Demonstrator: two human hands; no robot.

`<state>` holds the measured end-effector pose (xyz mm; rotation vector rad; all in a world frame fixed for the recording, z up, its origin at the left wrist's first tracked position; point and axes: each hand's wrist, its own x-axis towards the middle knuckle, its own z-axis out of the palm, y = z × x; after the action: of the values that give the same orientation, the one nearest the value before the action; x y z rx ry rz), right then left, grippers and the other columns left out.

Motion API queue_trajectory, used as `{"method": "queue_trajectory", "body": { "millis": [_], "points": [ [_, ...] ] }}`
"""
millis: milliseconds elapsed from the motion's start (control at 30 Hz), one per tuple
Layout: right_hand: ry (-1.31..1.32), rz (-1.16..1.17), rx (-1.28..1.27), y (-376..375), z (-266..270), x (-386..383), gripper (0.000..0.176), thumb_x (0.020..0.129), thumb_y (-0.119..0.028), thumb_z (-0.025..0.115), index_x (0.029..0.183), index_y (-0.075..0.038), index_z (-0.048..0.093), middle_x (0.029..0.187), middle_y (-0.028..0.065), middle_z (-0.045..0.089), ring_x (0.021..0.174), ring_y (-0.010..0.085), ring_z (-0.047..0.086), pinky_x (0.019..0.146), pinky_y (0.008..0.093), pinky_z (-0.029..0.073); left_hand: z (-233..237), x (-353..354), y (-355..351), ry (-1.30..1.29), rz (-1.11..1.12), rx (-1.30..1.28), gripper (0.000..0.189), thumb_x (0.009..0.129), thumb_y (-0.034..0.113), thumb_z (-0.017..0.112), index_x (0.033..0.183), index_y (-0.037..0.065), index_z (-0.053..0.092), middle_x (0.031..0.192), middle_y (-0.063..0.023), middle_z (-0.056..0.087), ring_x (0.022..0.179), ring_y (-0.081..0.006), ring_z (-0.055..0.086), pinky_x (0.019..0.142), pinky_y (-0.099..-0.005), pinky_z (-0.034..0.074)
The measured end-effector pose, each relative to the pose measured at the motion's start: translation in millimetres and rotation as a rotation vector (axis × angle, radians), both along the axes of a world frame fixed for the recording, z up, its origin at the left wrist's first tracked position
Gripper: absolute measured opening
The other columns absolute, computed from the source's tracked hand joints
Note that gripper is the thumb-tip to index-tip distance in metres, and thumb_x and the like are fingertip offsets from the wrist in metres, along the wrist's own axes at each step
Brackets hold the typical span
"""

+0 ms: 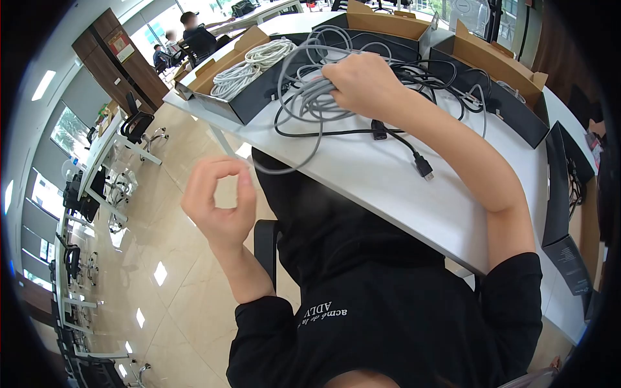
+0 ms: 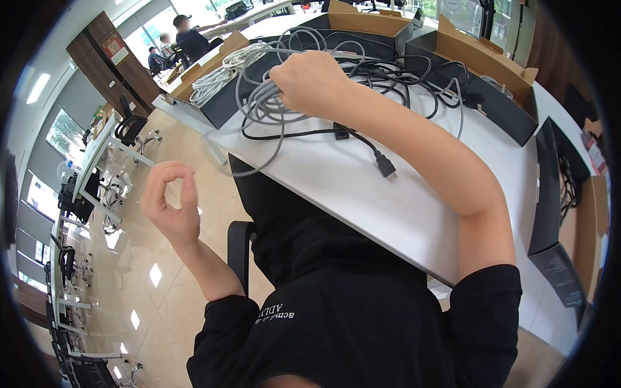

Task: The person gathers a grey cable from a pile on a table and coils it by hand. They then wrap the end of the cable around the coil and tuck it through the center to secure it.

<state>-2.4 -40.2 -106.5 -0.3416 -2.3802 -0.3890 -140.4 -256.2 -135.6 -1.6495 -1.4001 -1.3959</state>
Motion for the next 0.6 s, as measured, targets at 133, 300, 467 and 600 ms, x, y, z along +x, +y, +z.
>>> {"method": "queue_trajectory", "body": {
  "millis": [133,300,467,600],
  "points": [
    [0.029,0.050,0.064,4,-7,-3,0.011,0.063,-0.013,0.059,0.071,-0.005,0.058,0.060,0.0096,0.058,0.057,0.0274,0.058,0.051,0.0377,0.045,-6,-17,17,-0.134,-0.008,-0.090,0.016,0.074,0.005,0.057,0.089,-0.001,0.057,0.088,-0.0121,0.060,0.080,-0.0223,0.058,0.073,-0.0294,0.044],
    [0.039,0.152,0.061,0,-10,-7,0.008,0.064,-0.012,0.058,0.068,-0.005,0.060,0.058,0.0086,0.058,0.054,0.0254,0.059,0.048,0.0349,0.046,-42,-47,81,-0.120,-0.055,-0.193,0.034,0.084,0.012,0.051,0.114,-0.002,0.048,0.103,-0.0153,0.057,0.091,-0.0255,0.057,0.082,-0.0325,0.043],
    [0.017,0.185,0.068,-5,-12,-7,0.010,0.065,-0.015,0.060,0.068,-0.005,0.060,0.057,0.0086,0.058,0.054,0.0253,0.059,0.048,0.0341,0.046,-68,-48,103,-0.548,-0.304,-0.667,0.045,0.085,0.014,0.048,0.126,-0.001,0.039,0.108,-0.0111,0.054,0.090,-0.0148,0.052,0.078,-0.0255,0.040],
    [-0.011,0.179,0.065,-7,-14,-7,0.010,0.065,-0.015,0.060,0.068,-0.005,0.060,0.057,0.0091,0.058,0.053,0.0262,0.058,0.048,0.0353,0.046,-64,-47,108,-0.752,-0.501,-0.545,0.042,0.085,0.010,0.046,0.125,-0.002,0.041,0.094,-0.0037,0.055,0.078,-0.0086,0.046,0.071,-0.0201,0.036]
  ]
}}
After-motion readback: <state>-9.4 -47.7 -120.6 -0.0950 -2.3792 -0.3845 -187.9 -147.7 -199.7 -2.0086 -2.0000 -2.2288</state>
